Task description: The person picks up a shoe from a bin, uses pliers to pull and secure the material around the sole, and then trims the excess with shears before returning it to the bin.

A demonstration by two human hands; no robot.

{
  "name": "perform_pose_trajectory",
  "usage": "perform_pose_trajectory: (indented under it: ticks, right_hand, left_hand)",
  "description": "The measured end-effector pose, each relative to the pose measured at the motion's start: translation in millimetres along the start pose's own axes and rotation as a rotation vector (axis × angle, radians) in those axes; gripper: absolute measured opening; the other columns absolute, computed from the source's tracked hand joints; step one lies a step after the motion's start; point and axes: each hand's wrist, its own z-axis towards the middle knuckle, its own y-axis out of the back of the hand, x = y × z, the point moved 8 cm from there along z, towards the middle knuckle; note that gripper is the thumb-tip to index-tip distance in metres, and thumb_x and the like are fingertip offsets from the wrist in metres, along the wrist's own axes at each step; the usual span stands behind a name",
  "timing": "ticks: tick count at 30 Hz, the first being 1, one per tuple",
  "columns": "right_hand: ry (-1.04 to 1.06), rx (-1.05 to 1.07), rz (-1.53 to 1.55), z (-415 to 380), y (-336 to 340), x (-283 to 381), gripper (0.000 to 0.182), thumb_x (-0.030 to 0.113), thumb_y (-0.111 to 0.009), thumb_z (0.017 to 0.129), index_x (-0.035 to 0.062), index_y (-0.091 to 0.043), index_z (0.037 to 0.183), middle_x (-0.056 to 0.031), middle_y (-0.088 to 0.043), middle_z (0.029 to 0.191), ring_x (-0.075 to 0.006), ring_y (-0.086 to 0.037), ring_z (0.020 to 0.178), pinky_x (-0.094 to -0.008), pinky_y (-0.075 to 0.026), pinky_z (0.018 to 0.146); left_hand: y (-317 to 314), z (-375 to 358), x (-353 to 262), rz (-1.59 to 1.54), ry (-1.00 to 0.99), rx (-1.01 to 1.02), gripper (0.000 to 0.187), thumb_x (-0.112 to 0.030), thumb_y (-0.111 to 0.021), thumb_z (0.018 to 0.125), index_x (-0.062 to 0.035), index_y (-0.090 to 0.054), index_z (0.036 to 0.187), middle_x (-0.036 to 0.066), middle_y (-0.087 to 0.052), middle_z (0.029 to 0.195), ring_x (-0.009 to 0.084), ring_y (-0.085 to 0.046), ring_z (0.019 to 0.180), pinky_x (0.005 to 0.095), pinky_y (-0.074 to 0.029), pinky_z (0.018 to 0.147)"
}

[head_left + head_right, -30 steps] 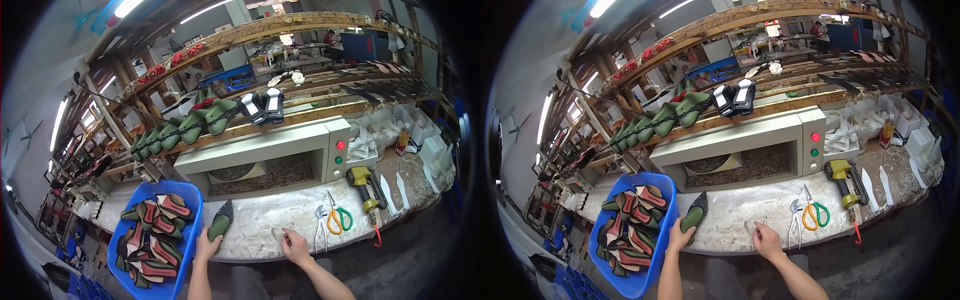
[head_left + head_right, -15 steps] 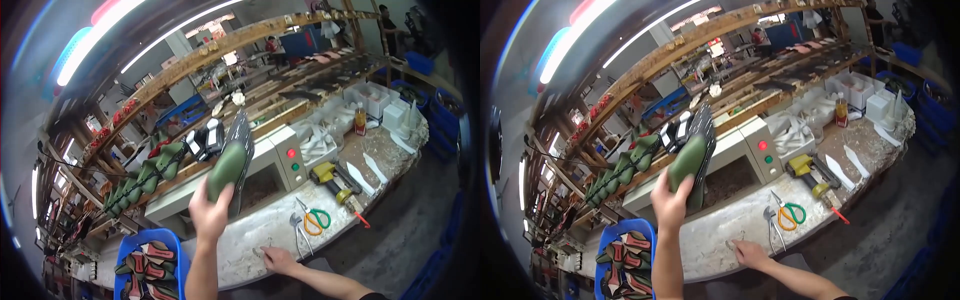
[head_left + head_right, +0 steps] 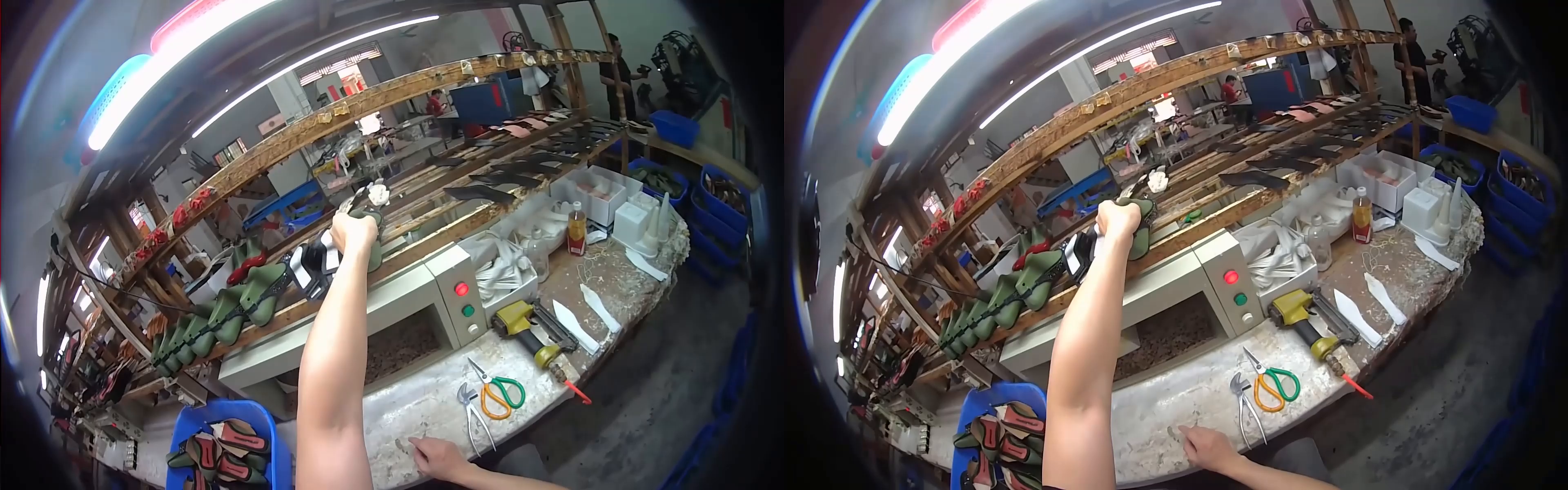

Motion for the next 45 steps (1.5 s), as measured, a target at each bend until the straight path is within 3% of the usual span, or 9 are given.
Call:
perform_pose_trajectory:
  ticks: [8, 10, 15, 20, 24, 30, 38, 41, 45]
  right_hand:
    - [0.009, -0.027, 0.05, -1.8, 5.8, 0.8, 0.031, 0.007, -0.069, 0.088, 0.0055, -0.074, 0.118, -0.0099, -0.07, 0.081, -0.0327, -0.067, 0.066, -0.0403, -0.054, 0.059]
    - [0.035, -0.033, 0.066, 5.5, 8.1, 2.8, 0.031, 0.007, -0.069, 0.088, 0.0055, -0.074, 0.119, -0.0098, -0.069, 0.081, -0.0326, -0.067, 0.066, -0.0405, -0.054, 0.059]
    - [0.011, 0.028, -0.031, 9.5, 5.9, 5.9, 0.028, 0.005, -0.069, 0.086, 0.0029, -0.075, 0.114, -0.0108, -0.071, 0.081, -0.0297, -0.067, 0.066, -0.0379, -0.054, 0.061]
    - [0.002, 0.036, 0.081, 29.4, -13.2, 7.5, 0.026, -0.001, -0.066, 0.089, 0.0005, -0.074, 0.113, -0.0133, -0.068, 0.081, -0.0286, -0.06, 0.061, -0.0395, -0.051, 0.059]
    - [0.022, 0.092, 0.033, 33.9, -19.3, 16.6, 0.025, -0.003, -0.065, 0.092, -0.002, -0.072, 0.116, -0.0124, -0.068, 0.084, -0.0247, -0.058, 0.061, -0.0365, -0.049, 0.059]
    - [0.001, 0.095, -0.046, 28.7, -21.9, 16.2, 0.026, -0.004, -0.065, 0.091, -0.002, -0.071, 0.117, -0.0117, -0.067, 0.086, -0.023, -0.056, 0.062, -0.0345, -0.048, 0.06]
    - [0.085, 0.094, -0.165, 27.0, -23.4, 28.6, 0.024, -0.006, -0.065, 0.09, -0.0012, -0.07, 0.112, -0.0114, -0.065, 0.084, -0.0234, -0.055, 0.062, -0.0346, -0.046, 0.059]
    - [0.115, 0.087, -0.222, 32.8, -21.7, 29.2, 0.024, -0.007, -0.065, 0.089, -0.0011, -0.07, 0.111, -0.0113, -0.064, 0.083, -0.0237, -0.054, 0.062, -0.035, -0.046, 0.059]
    - [0.122, 0.084, -0.263, 26.7, -22.1, 30.9, 0.025, -0.009, -0.065, 0.086, -0.0011, -0.07, 0.109, -0.0114, -0.063, 0.082, -0.0245, -0.054, 0.062, -0.0354, -0.046, 0.059]
  left_hand:
    - [125.1, -102.9, -50.4, -0.097, -0.86, -0.33, 0.041, -0.011, -0.069, 0.09, 0.0082, -0.071, 0.126, 0.026, -0.077, 0.114, 0.0406, -0.075, 0.101, 0.0425, -0.06, 0.094]
    - [185.2, -150.6, -34.0, -0.113, -0.721, 0.016, 0.041, -0.008, -0.072, 0.089, 0.0082, -0.07, 0.127, 0.023, -0.078, 0.113, 0.0354, -0.076, 0.099, 0.0399, -0.061, 0.091]
    - [310.6, -239.9, 86.2, 0.28, -0.634, -0.004, 0.046, -0.008, -0.077, 0.084, 0.0034, -0.071, 0.129, 0.019, -0.079, 0.107, 0.029, -0.076, 0.091, 0.037, -0.06, 0.083]
    - [456.9, -280.1, 288.3, 0.649, 0.148, 0.005, 0.051, -0.018, -0.073, 0.088, 0.0059, -0.068, 0.133, 0.019, -0.079, 0.103, 0.0297, -0.076, 0.085, 0.0381, -0.06, 0.078]
    - [547.3, -312.8, 420.9, 0.665, 0.404, -0.042, 0.053, -0.021, -0.073, 0.09, 0.0078, -0.067, 0.134, 0.019, -0.079, 0.103, 0.029, -0.076, 0.085, 0.0374, -0.06, 0.078]
    - [562.1, -323.5, 517.3, 0.488, 0.622, 0.101, 0.058, -0.024, -0.074, 0.091, 0.0106, -0.064, 0.137, 0.021, -0.078, 0.112, 0.0273, -0.076, 0.093, 0.035, -0.06, 0.082]
    - [556.3, -181.5, 593.3, 0.029, 0.344, -0.206, 0.073, -0.027, -0.081, 0.087, 0.0123, -0.057, 0.144, 0.023, -0.071, 0.135, 0.028, -0.073, 0.112, 0.0346, -0.059, 0.095]
    - [548.2, -114.6, 609.8, 0.507, 0.308, -0.24, 0.071, -0.028, -0.086, 0.083, 0.0132, -0.064, 0.136, 0.022, -0.076, 0.123, 0.0299, -0.075, 0.103, 0.036, -0.06, 0.092]
    - [510.4, -69.4, 635.6, 0.608, 0.629, 0.197, 0.063, -0.026, -0.089, 0.078, 0.0139, -0.071, 0.123, 0.02, -0.078, 0.107, 0.0319, -0.074, 0.089, 0.0355, -0.062, 0.086]
